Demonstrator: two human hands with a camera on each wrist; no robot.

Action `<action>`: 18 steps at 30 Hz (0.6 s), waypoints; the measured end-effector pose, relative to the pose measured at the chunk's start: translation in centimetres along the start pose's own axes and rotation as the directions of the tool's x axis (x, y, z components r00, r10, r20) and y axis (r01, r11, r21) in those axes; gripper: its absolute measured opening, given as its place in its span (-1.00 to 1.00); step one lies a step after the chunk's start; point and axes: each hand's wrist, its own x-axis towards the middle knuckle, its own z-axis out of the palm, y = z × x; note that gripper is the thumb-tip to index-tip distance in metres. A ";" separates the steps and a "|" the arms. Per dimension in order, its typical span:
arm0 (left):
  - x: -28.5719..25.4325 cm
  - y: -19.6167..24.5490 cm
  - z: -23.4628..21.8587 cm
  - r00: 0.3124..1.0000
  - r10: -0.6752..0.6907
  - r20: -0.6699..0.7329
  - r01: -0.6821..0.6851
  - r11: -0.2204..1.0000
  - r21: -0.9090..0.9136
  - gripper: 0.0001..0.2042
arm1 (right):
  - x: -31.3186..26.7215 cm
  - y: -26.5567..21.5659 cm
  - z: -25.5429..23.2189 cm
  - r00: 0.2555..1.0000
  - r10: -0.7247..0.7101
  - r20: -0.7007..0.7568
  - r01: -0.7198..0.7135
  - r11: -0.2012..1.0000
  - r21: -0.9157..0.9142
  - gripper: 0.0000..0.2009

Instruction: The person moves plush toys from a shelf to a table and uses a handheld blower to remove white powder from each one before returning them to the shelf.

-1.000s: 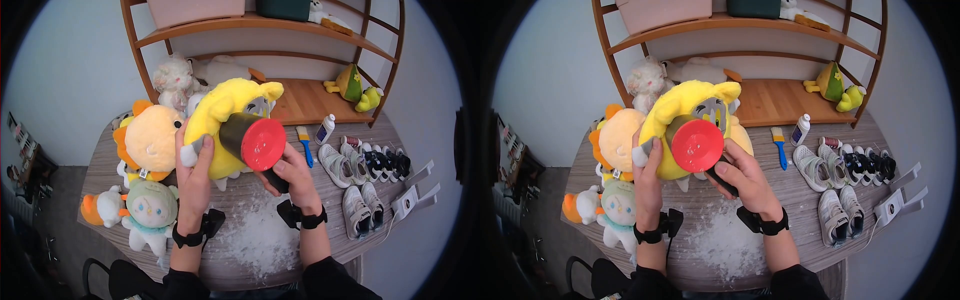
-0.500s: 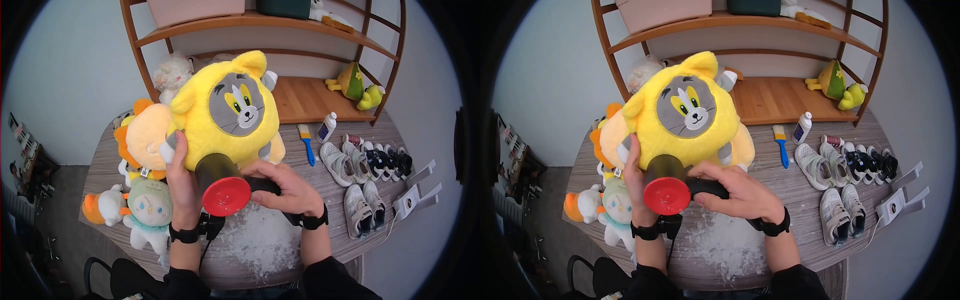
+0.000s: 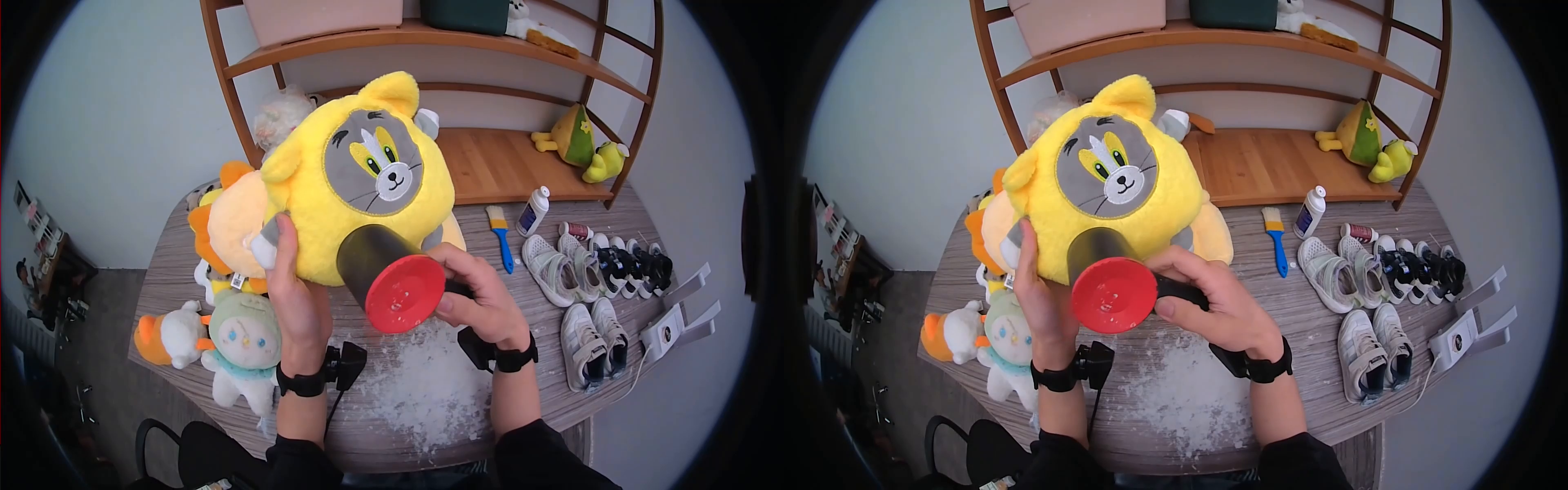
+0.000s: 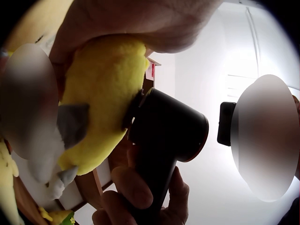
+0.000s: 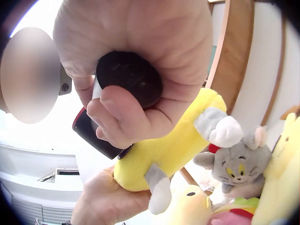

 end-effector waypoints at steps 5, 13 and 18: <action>-0.3 0.7 1.3 0.990 0.079 -0.116 -0.071 0.995 0.072 -0.53 | -0.6 -0.1 -1.1 0.994 0.088 -0.067 -0.081 0.991 0.102 -0.68; -0.4 1.2 0.7 0.986 0.103 -0.132 -0.101 0.995 0.018 -0.52 | -1.4 0.2 -3.1 0.979 -0.003 -0.206 0.044 0.980 0.196 -0.57; -0.4 1.3 0.3 0.983 0.129 -0.128 -0.128 0.992 0.019 -0.53 | -1.4 0.1 -3.7 0.958 -0.009 -0.285 0.064 0.981 0.184 -0.44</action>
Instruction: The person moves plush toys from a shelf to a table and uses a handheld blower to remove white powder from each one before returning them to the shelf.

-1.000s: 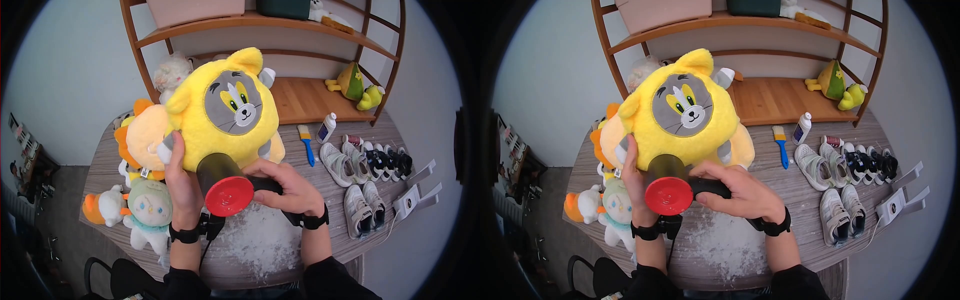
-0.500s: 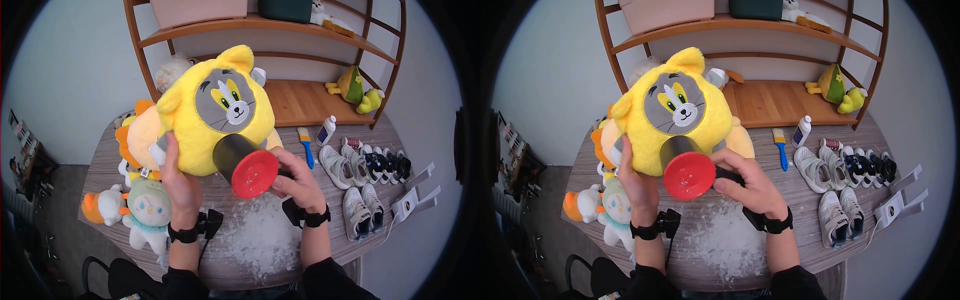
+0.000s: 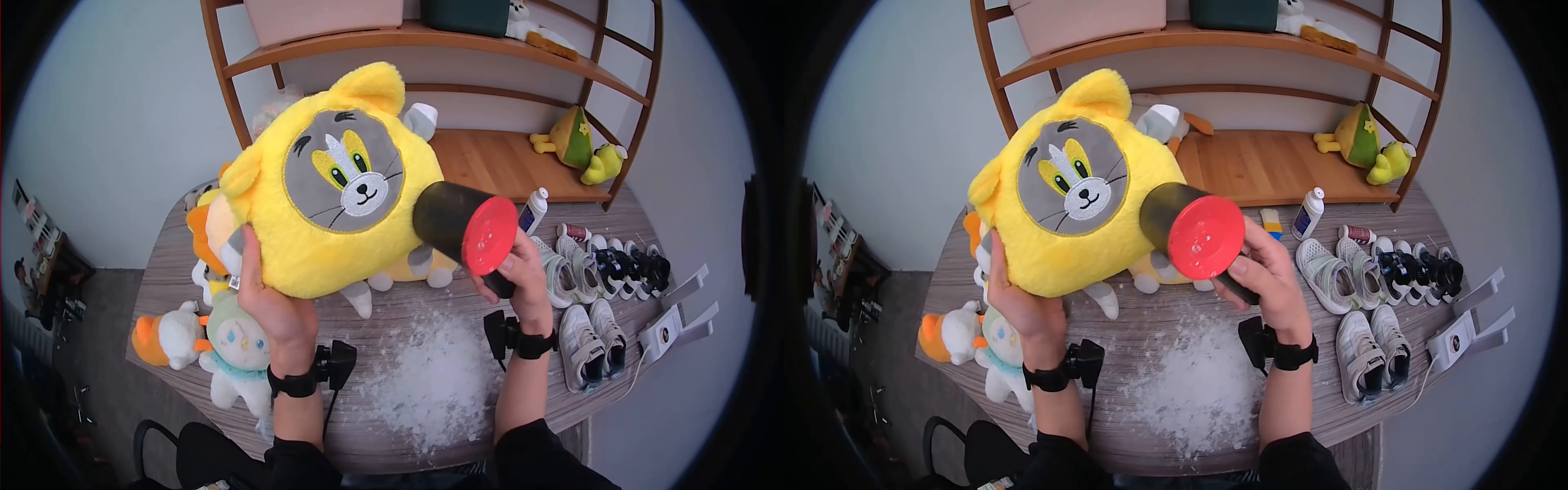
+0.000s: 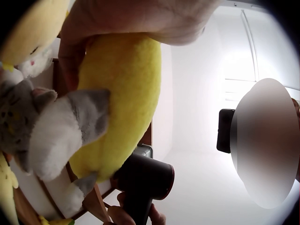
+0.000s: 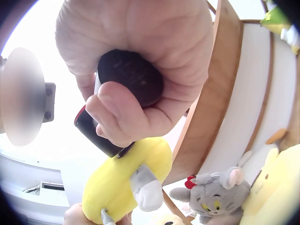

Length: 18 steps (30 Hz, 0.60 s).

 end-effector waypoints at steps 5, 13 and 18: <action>0.0 0.0 0.0 1.000 0.023 -0.007 -0.024 0.999 -0.027 -0.55 | 0.1 0.0 0.0 1.000 0.011 -0.024 -0.011 1.000 0.003 -0.42; 0.1 0.0 0.1 1.000 -0.002 -0.006 0.001 0.998 -0.070 -0.55 | -0.1 0.4 -0.7 1.000 0.003 0.009 -0.004 0.999 0.044 -0.46; -0.1 -0.5 -1.0 1.000 -0.006 0.021 0.006 1.000 -0.010 -0.55 | 0.1 0.5 -0.4 1.000 0.007 -0.023 -0.005 0.997 0.076 -0.52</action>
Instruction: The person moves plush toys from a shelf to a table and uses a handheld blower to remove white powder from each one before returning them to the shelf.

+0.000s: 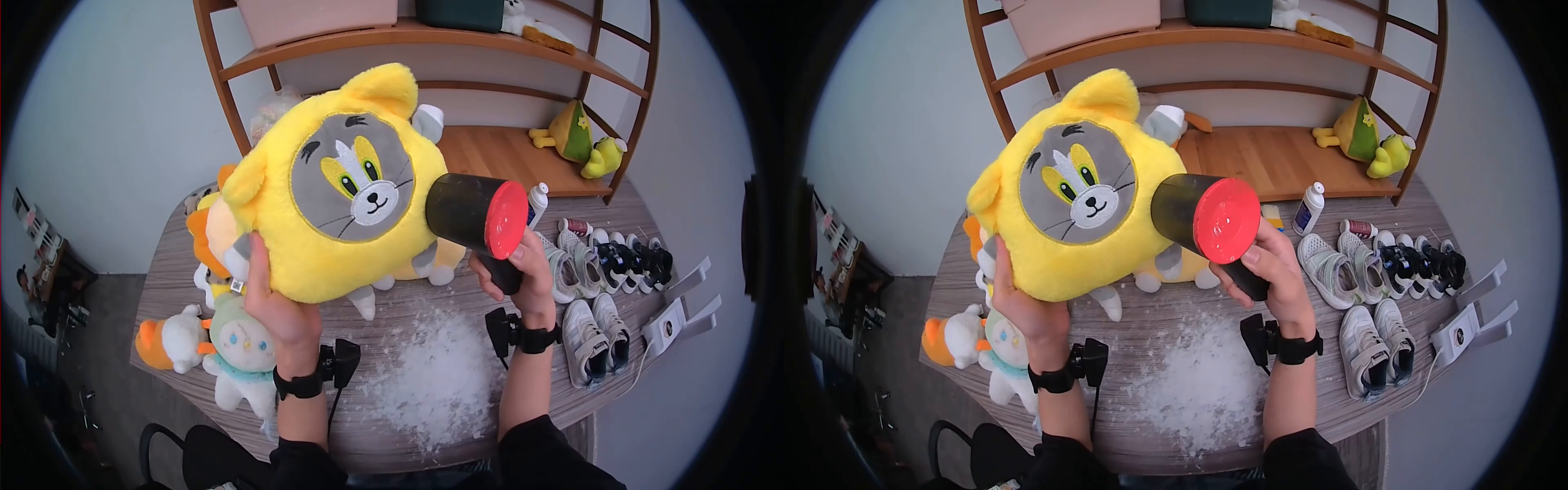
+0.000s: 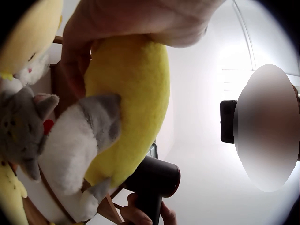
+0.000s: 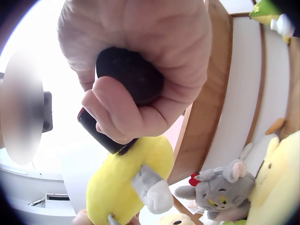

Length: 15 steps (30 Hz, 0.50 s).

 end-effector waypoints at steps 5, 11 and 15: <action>0.1 -0.3 -1.0 1.000 0.020 0.000 -0.020 0.996 0.085 -0.57 | 0.1 -0.3 0.1 1.000 0.016 -0.010 -0.016 1.000 0.017 -0.51; 0.4 0.0 -1.1 0.982 0.104 0.159 -0.145 0.949 0.279 -0.61 | 0.2 -0.3 0.4 0.996 -0.012 -0.088 0.013 1.000 0.003 -0.49; 0.2 0.3 -0.6 0.968 0.101 0.230 -0.182 0.914 0.362 -0.59 | -0.1 -0.2 -0.1 0.995 -0.010 -0.097 0.012 1.000 0.015 -0.48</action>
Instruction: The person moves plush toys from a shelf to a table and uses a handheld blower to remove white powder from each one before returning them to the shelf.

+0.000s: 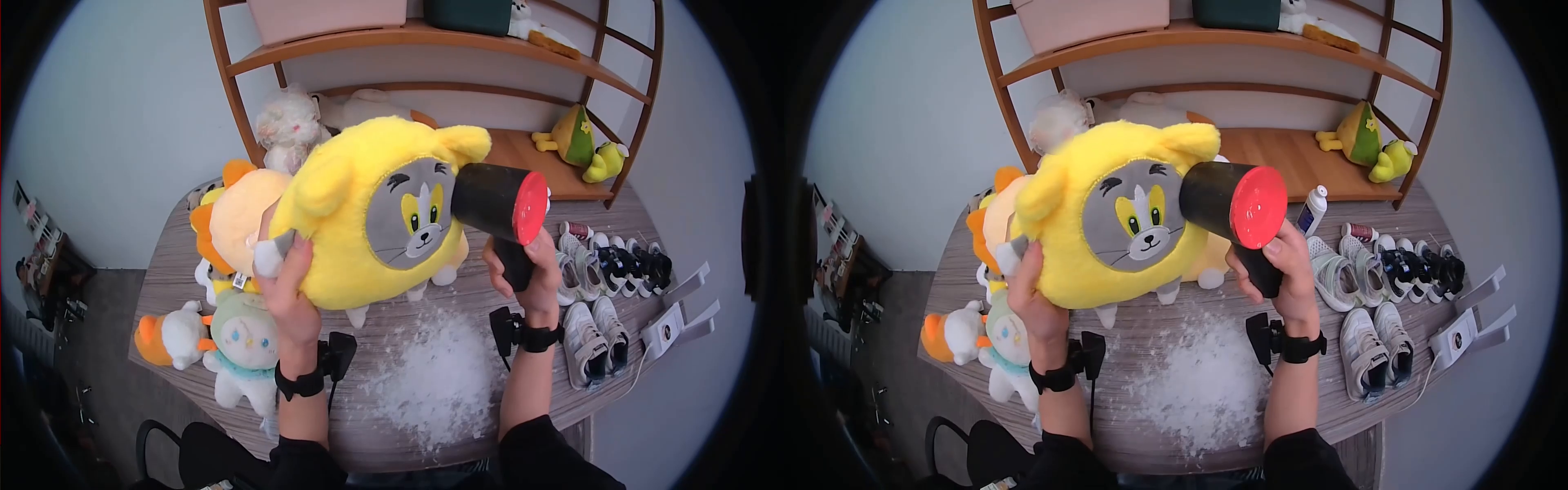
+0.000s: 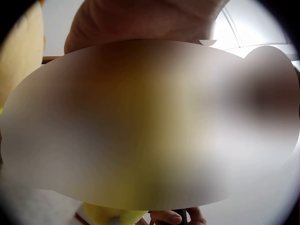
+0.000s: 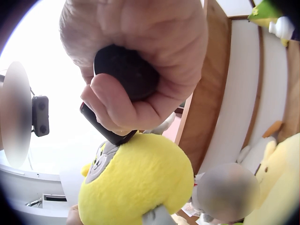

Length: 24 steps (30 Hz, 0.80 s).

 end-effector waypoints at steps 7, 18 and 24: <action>0.3 1.5 1.2 0.996 0.070 0.061 -0.075 0.994 0.076 -0.57 | 0.2 0.0 -0.2 1.000 -0.012 0.009 0.012 0.999 0.036 -0.45; 0.3 0.3 2.3 0.896 0.285 0.340 -0.426 0.767 0.480 -0.56 | 0.9 0.2 0.8 0.998 -0.046 -0.041 0.049 0.997 0.064 -0.41; 0.3 -0.3 2.3 0.850 0.371 0.373 -0.517 0.723 0.459 -0.52 | 0.3 0.1 0.3 0.994 -0.056 0.089 0.046 0.993 0.109 -0.36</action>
